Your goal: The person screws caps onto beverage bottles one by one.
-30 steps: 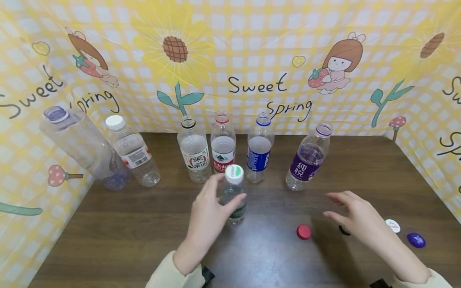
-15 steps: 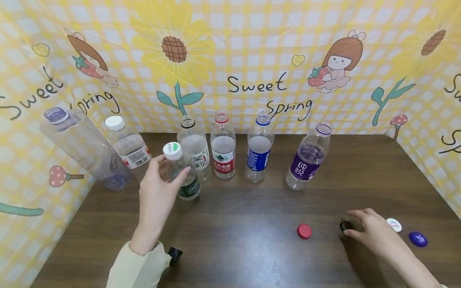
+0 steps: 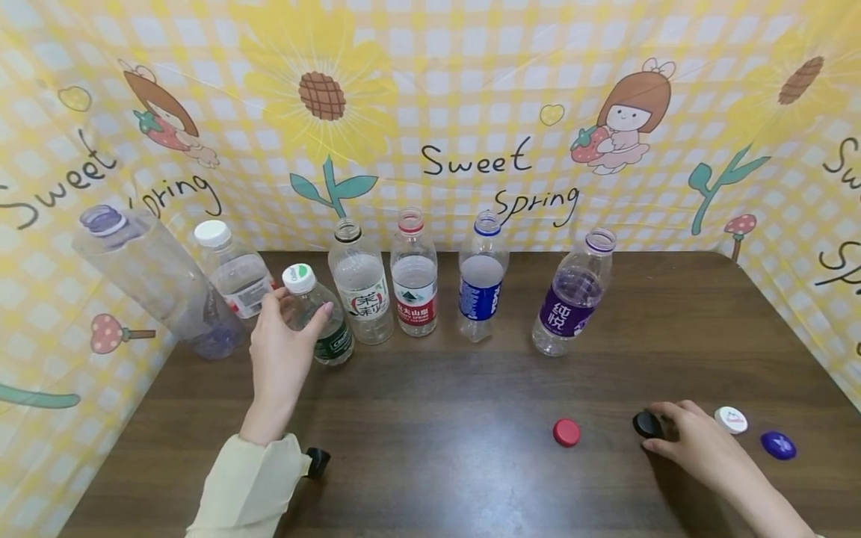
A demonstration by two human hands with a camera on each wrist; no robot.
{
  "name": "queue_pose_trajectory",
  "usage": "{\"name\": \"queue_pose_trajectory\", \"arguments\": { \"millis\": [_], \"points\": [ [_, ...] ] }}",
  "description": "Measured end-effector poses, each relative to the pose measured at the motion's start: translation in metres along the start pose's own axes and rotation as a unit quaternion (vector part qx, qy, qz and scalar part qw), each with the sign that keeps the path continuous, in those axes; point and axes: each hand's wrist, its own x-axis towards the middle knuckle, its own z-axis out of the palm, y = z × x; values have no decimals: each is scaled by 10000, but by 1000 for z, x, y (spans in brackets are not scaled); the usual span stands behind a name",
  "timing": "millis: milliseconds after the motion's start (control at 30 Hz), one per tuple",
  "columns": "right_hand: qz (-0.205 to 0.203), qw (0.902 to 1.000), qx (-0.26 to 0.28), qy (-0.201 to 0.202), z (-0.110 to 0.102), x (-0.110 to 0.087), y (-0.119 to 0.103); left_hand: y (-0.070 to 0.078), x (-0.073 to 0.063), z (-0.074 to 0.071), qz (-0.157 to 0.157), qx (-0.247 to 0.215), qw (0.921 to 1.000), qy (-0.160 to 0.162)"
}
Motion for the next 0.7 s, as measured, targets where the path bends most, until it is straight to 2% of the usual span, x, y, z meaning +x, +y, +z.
{"name": "queue_pose_trajectory", "arguments": {
  "millis": [233, 533, 700],
  "points": [
    [61, 10000, 52, -20, 0, 2, -2, -4, 7, 8, 56, 31, 10000, 21],
    [-94, 9996, 161, 221, 4, 1, -5, -5, 13, 15, 20, 69, 9999, 135],
    [7, 9997, 212, 144, 3, 0, -5, -5, 16, 17, -22, -12, 10000, 88]
  ]
}}
